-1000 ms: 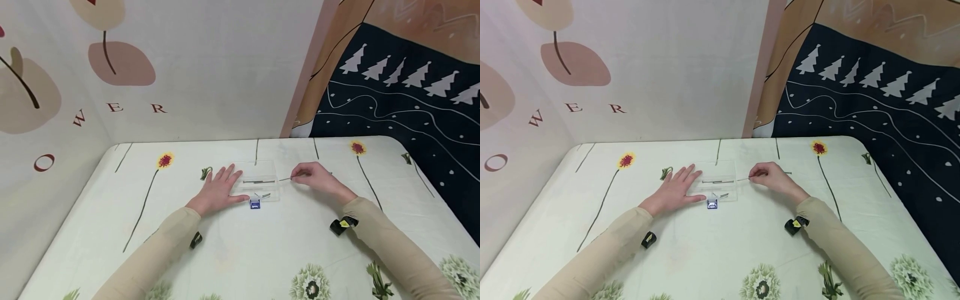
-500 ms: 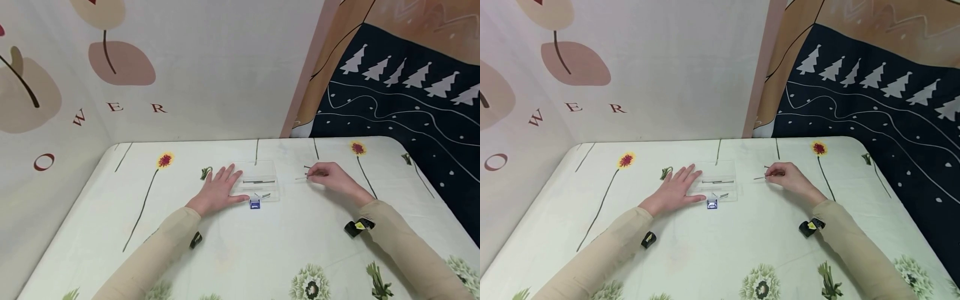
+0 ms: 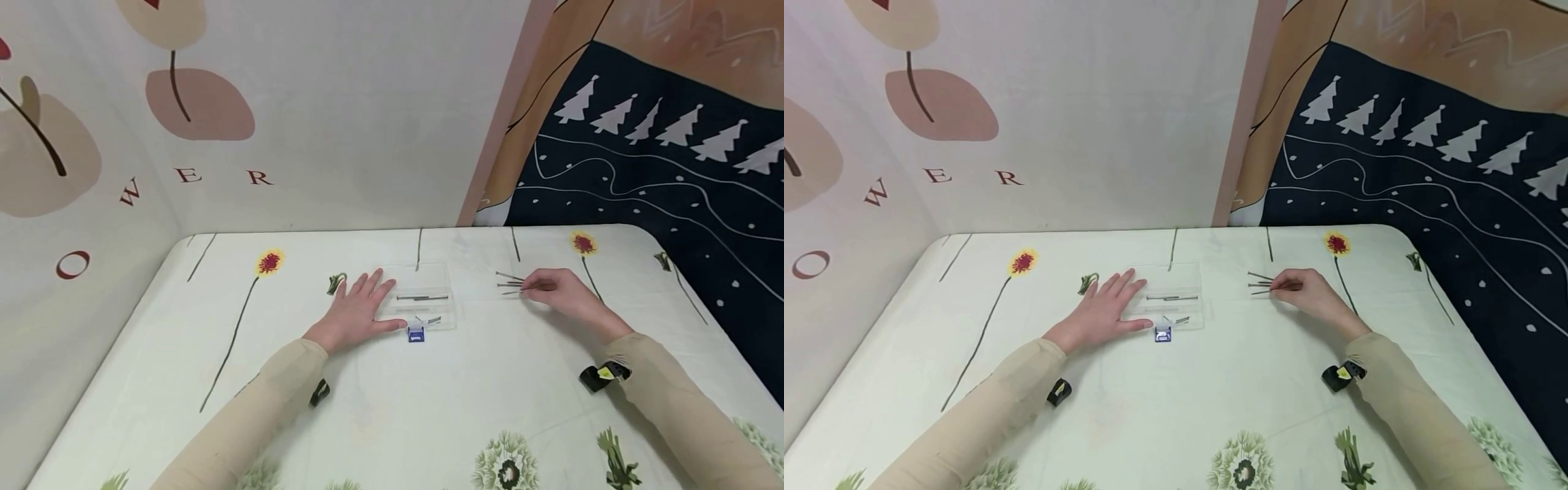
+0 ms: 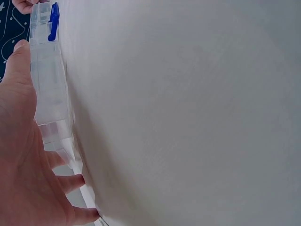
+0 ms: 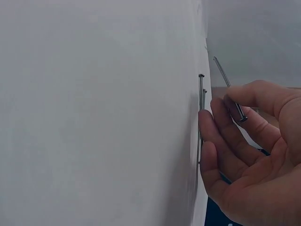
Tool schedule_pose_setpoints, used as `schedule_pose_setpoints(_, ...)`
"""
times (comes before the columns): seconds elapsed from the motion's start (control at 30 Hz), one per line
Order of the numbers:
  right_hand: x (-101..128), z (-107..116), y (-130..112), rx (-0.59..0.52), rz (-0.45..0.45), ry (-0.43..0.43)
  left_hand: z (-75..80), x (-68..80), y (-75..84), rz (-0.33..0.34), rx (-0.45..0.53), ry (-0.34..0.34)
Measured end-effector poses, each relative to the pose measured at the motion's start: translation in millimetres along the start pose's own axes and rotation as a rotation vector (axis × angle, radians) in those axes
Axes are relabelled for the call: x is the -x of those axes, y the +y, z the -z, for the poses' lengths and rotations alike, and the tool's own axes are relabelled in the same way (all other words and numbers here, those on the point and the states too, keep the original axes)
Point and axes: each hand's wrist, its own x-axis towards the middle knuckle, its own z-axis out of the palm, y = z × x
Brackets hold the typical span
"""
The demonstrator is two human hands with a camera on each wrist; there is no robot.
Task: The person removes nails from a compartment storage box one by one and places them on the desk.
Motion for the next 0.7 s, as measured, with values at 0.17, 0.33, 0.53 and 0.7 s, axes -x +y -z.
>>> schedule_pose_setpoints(0.17,0,3,6,-0.005,0.006,0.027,-0.4,-0.2,-0.2,-0.003,-0.004,0.001)
schedule_pose_setpoints(0.33,-2,7,9,-0.029,-0.016,0.031,-0.7,0.2,0.1,-0.002,-0.003,-0.002)
schedule_pose_setpoints(0.53,-2,10,11,-0.025,-0.036,0.037,-1.3,0.5,-0.2,-0.007,-0.004,-0.006)
schedule_pose_setpoints(0.7,-2,11,12,-0.003,-0.037,0.056,-1.4,0.6,-0.6,-0.008,-0.001,0.003)
